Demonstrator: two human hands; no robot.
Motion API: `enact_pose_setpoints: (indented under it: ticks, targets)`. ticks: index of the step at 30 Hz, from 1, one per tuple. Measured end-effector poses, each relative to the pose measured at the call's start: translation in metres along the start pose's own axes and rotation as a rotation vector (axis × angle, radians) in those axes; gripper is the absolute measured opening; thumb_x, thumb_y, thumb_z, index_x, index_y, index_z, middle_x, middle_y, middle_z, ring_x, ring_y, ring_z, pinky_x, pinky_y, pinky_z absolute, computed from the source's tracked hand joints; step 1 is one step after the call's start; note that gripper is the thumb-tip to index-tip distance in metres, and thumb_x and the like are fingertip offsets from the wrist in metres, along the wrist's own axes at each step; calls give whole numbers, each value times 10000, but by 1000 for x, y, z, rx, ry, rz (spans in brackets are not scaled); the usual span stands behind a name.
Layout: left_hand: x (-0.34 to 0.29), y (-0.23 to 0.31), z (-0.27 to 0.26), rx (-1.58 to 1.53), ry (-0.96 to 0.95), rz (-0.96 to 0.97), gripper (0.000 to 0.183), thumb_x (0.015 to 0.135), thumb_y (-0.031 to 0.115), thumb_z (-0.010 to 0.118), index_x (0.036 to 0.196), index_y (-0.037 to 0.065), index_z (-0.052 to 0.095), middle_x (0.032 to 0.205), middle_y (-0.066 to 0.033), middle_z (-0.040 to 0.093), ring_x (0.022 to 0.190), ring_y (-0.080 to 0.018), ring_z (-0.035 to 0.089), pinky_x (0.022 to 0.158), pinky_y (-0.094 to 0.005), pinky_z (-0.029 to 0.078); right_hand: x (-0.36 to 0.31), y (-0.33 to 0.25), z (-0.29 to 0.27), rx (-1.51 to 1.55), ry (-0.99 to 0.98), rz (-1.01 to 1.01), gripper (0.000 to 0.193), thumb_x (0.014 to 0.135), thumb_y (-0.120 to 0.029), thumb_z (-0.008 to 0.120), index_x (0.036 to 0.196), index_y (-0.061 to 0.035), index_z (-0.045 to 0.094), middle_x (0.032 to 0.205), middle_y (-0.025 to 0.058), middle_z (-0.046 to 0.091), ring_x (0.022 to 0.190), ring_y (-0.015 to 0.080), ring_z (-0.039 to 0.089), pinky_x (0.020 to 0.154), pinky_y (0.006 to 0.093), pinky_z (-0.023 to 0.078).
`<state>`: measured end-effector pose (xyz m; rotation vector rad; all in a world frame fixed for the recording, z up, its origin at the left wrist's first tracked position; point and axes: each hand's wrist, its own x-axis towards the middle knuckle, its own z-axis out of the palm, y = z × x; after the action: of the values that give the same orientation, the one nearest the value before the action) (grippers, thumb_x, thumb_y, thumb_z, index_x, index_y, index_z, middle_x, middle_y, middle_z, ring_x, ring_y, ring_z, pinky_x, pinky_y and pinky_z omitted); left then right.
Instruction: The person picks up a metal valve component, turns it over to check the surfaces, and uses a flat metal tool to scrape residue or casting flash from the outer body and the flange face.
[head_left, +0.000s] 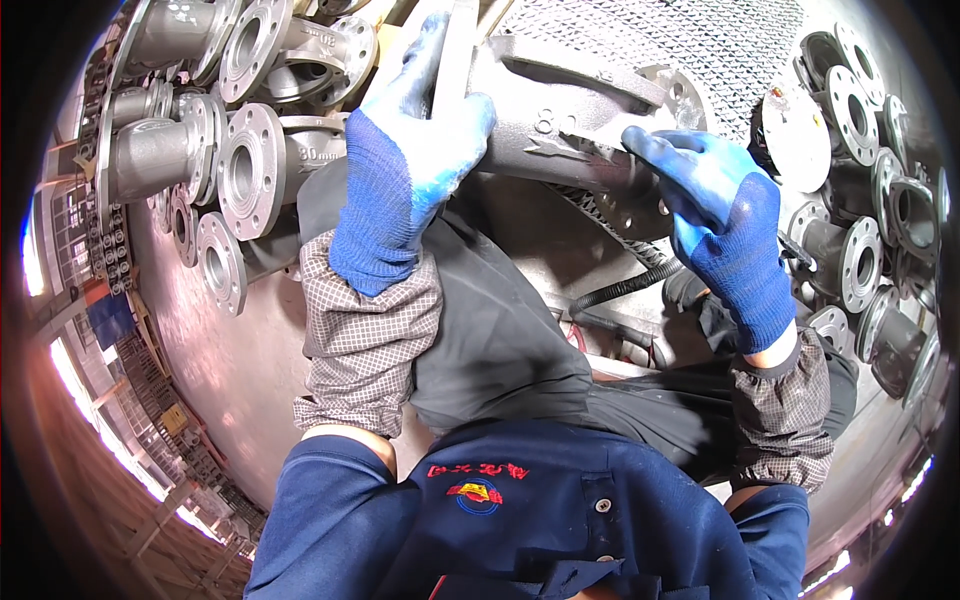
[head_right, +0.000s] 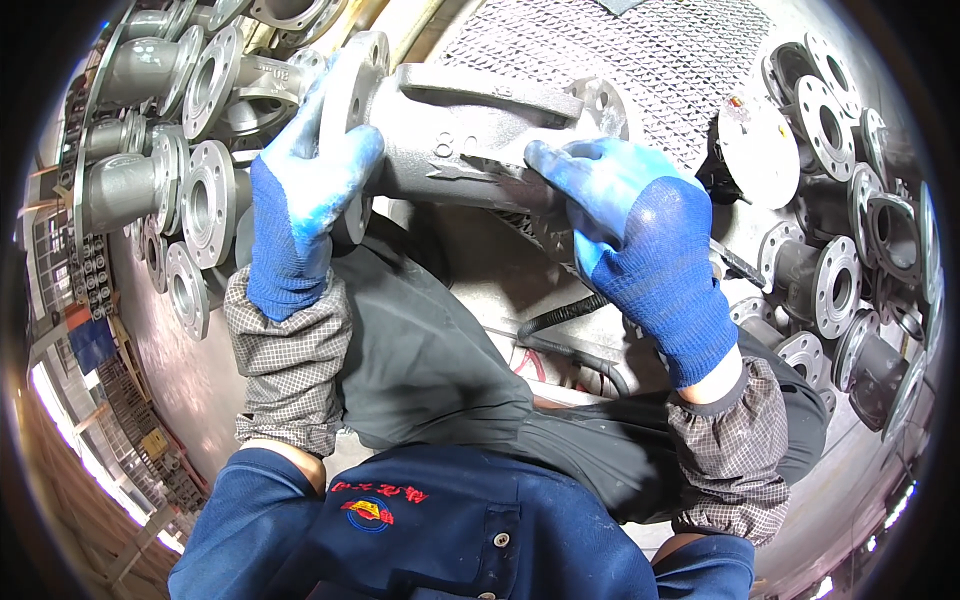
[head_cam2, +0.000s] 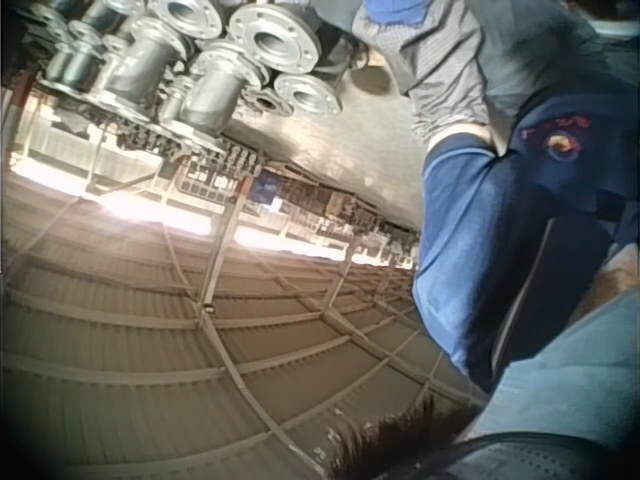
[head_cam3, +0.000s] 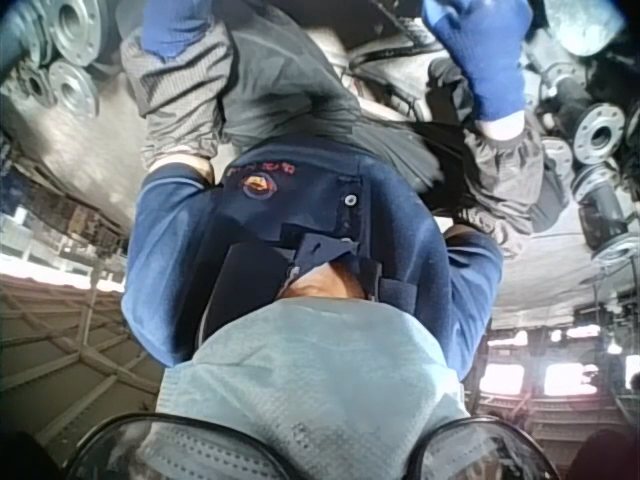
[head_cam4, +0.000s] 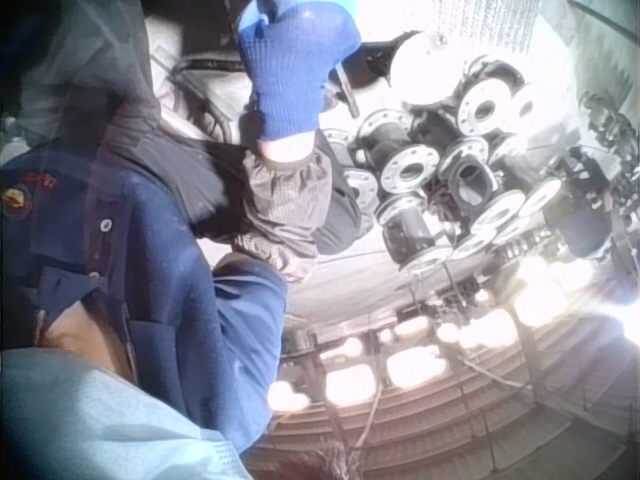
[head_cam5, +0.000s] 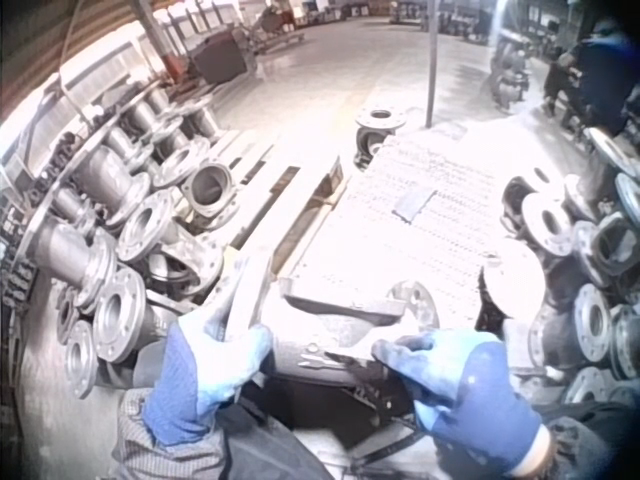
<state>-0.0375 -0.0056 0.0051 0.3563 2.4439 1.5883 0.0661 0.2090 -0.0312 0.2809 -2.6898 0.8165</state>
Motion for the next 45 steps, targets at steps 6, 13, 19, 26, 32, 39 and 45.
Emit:
enact_pose_setpoints:
  ticks: [6, 13, 19, 26, 32, 39, 45]
  targets:
    - [0, -3, 0, 10, 8, 43, 558, 794, 79, 617, 1322, -37, 478, 1170, -75, 588, 979, -93, 516, 870, -226, 434, -1, 2, 3, 2, 22, -27, 427, 735, 30, 615, 1111, -164, 673, 927, 102, 673, 789, 258, 642, 677, 320, 509]
    - [2, -3, -1, 52, -19, 10, 548, 795, 74, 614, 1316, -39, 485, 1174, -88, 591, 990, -99, 524, 879, -230, 433, -1, 1, 0, 21, 10, -8, 427, 754, 63, 619, 1117, -155, 670, 938, 108, 678, 808, 255, 644, 694, 310, 510]
    - [1, -4, 2, 11, 15, 78, 547, 794, 66, 620, 1313, -43, 486, 1190, -101, 585, 1009, -115, 533, 888, -241, 438, 0, 3, 5, 7, 47, -37, 489, 657, 6, 602, 1105, -178, 670, 914, 87, 664, 742, 263, 631, 630, 332, 501]
    - [1, -4, 1, 39, 17, 59, 544, 795, 58, 615, 1316, -31, 489, 1218, -95, 574, 1040, -123, 529, 914, -251, 427, -1, -1, -1, 37, 2, 12, 412, 750, 64, 625, 1100, -147, 677, 928, 100, 680, 809, 249, 646, 699, 306, 511]
    - [3, -5, 3, 67, 30, 100, 543, 795, 56, 616, 1319, -16, 494, 1243, -91, 565, 1052, -127, 523, 918, -251, 424, -1, 3, 7, 18, 73, -22, 463, 677, 28, 586, 1087, -165, 679, 903, 78, 668, 747, 256, 629, 634, 335, 499]
    - [1, -2, 1, 25, -4, 87, 540, 796, 61, 615, 1315, -29, 492, 1217, -103, 575, 1031, -113, 521, 903, -244, 430, -1, 3, 6, 7, 62, -29, 474, 661, 12, 598, 1093, -166, 676, 919, 76, 668, 750, 261, 629, 638, 338, 499]
    - [1, -2, 2, 60, 25, 58, 548, 792, 66, 616, 1316, -29, 489, 1241, -116, 567, 1068, -122, 514, 915, -246, 424, -2, 4, 6, 7, 54, -32, 479, 648, 3, 604, 1091, -167, 675, 924, 77, 666, 760, 261, 627, 644, 339, 497]
